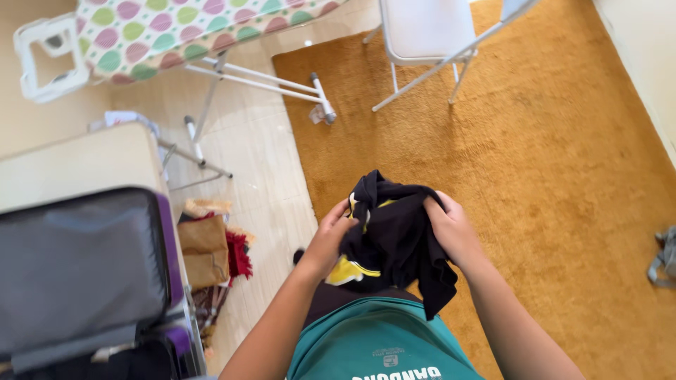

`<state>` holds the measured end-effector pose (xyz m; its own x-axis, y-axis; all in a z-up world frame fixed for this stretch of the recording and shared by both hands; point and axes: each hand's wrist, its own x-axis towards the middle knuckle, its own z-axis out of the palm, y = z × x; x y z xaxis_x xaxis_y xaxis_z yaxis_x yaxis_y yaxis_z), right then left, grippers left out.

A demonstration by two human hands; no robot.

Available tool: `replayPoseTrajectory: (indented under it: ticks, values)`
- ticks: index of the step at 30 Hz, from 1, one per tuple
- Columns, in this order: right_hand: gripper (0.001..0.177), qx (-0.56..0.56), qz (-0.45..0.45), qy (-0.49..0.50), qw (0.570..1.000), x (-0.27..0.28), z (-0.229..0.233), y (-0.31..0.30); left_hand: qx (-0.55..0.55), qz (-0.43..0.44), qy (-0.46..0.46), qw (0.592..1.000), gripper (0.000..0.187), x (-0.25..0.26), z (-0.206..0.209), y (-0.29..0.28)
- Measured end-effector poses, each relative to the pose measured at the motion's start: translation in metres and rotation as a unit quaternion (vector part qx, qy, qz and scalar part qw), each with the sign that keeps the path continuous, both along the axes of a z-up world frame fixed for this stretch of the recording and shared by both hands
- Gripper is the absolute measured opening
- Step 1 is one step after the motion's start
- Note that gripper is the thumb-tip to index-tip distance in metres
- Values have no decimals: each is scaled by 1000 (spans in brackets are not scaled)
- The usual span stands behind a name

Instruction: The person unzips a purple suitcase on a table, unbuckles the internal straps, and removes black shirts one by one, placing them on a white folding chair.

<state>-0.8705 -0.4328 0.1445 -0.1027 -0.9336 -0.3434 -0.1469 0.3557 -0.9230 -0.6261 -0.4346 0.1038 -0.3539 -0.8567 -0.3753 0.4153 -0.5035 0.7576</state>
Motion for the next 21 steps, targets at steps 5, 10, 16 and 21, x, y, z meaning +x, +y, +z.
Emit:
replayPoseTrajectory:
  ticks: [5,10,16,21]
  values:
    - [38,142,-76,-133,978,3,-32,-26,102,-50,41,993,53,14,-1,-33]
    - [50,246,-25,-92,965,22,-47,-51,82,-80,-111,987,41,34,-24,-73]
    - [55,223,-76,-142,961,42,-61,-85,-16,-42,-99,994,27,77,-53,-131]
    - [53,213,-198,-278,916,66,-41,-102,-21,-54,-87,995,25,81,-15,-180]
